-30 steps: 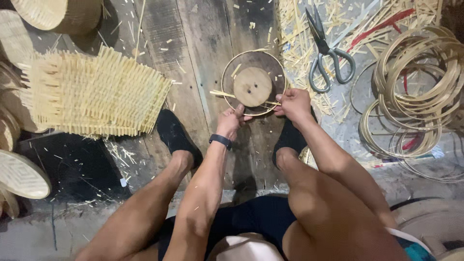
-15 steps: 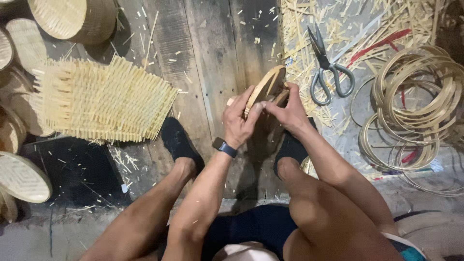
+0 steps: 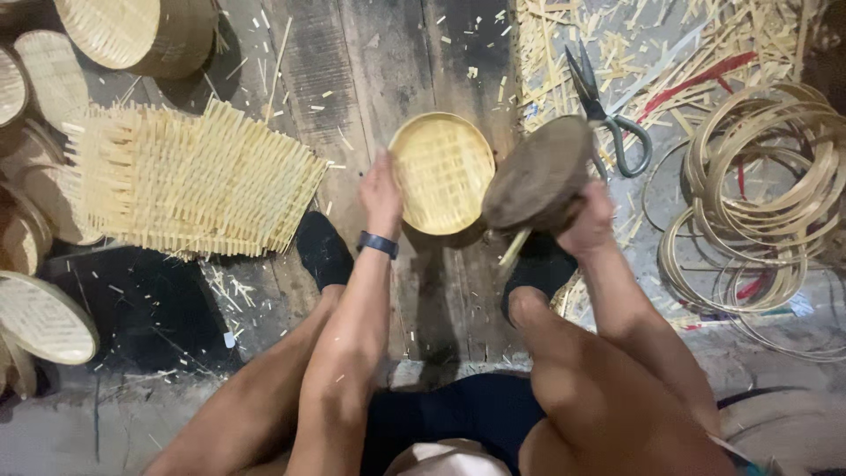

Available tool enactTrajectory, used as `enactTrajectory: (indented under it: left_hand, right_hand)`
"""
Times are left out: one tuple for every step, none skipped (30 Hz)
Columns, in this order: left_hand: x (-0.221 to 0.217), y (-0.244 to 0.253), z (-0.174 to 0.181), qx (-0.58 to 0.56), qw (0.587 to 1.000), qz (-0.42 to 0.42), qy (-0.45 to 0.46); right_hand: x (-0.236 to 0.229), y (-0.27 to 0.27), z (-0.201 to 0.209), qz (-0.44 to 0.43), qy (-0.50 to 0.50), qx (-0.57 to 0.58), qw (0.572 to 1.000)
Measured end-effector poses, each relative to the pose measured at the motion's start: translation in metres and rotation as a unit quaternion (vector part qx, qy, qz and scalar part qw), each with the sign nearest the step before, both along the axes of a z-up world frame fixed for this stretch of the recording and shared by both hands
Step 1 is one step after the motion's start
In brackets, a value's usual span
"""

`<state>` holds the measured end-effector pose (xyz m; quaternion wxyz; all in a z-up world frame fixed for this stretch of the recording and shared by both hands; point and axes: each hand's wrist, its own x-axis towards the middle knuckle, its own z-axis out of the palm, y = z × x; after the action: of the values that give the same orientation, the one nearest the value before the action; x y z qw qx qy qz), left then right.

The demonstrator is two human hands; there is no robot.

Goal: The person sits on the floor and repeatedly places a circular bamboo frame over a rectangular woven mat, then uses shears to trim the excess mat material flush with the frame. The trimmed circular pieces are set aside, and the process is repeated with new mats.

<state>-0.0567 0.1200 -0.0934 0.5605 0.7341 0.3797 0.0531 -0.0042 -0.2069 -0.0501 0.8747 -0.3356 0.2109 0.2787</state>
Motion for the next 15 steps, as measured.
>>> enactTrajectory:
  left_hand:
    - [-0.009,0.011,-0.011,-0.054,0.997,0.05,0.017]
    - [-0.016,0.019,-0.019,-0.109,0.989,0.099,0.033]
    - [-0.02,0.024,-0.024,-0.145,0.983,0.113,0.028]
    - [-0.025,0.028,-0.026,-0.181,0.975,0.127,0.022]
    - [-0.029,0.031,-0.028,-0.217,0.966,0.142,0.017]
    - [-0.032,0.033,-0.031,-0.214,0.968,0.134,0.014]
    - [-0.035,0.033,-0.034,-0.211,0.969,0.125,0.013]
    - [-0.039,0.034,-0.039,-0.208,0.971,0.117,0.012]
    - [-0.043,0.036,-0.043,-0.168,0.983,0.06,0.032]
    - [-0.047,0.04,-0.045,-0.127,0.991,0.003,0.052]
    - [-0.048,0.045,-0.046,-0.083,0.993,-0.054,0.07]
    - [-0.051,0.052,-0.042,-0.042,0.977,-0.144,0.149]
    - [-0.053,0.06,-0.035,0.002,0.946,-0.231,0.225]
    - [-0.054,0.065,-0.028,0.046,0.9,-0.314,0.298]
    - [-0.05,0.069,-0.021,0.018,0.882,-0.322,0.343]
  right_hand:
    - [0.001,-0.005,0.005,-0.041,0.025,0.025,0.999]
    - [0.003,-0.008,0.011,-0.055,-0.022,0.01,0.998]
    - [0.006,-0.012,0.017,-0.07,-0.07,-0.006,0.995]
    - [0.008,-0.015,0.023,-0.084,-0.118,-0.021,0.989]
    - [0.009,-0.018,0.028,-0.089,-0.092,0.017,0.992]
    - [0.01,-0.02,0.032,-0.093,-0.065,0.055,0.992]
    - [0.009,-0.022,0.035,-0.098,-0.038,0.092,0.99]
    - [0.008,-0.022,0.036,-0.097,-0.041,0.078,0.991]
    - [0.008,-0.022,0.036,-0.096,-0.044,0.063,0.992]
    - [0.006,-0.023,0.037,-0.095,-0.047,0.049,0.993]
    - [0.005,-0.024,0.037,-0.094,-0.06,0.048,0.993]
    - [0.002,-0.025,0.037,-0.092,-0.074,0.048,0.992]
    - [0.0,-0.025,0.037,-0.09,-0.089,0.05,0.991]
    - [-0.002,-0.026,0.037,-0.089,-0.068,0.021,0.993]
    - [-0.002,-0.026,0.035,-0.087,-0.051,-0.006,0.995]
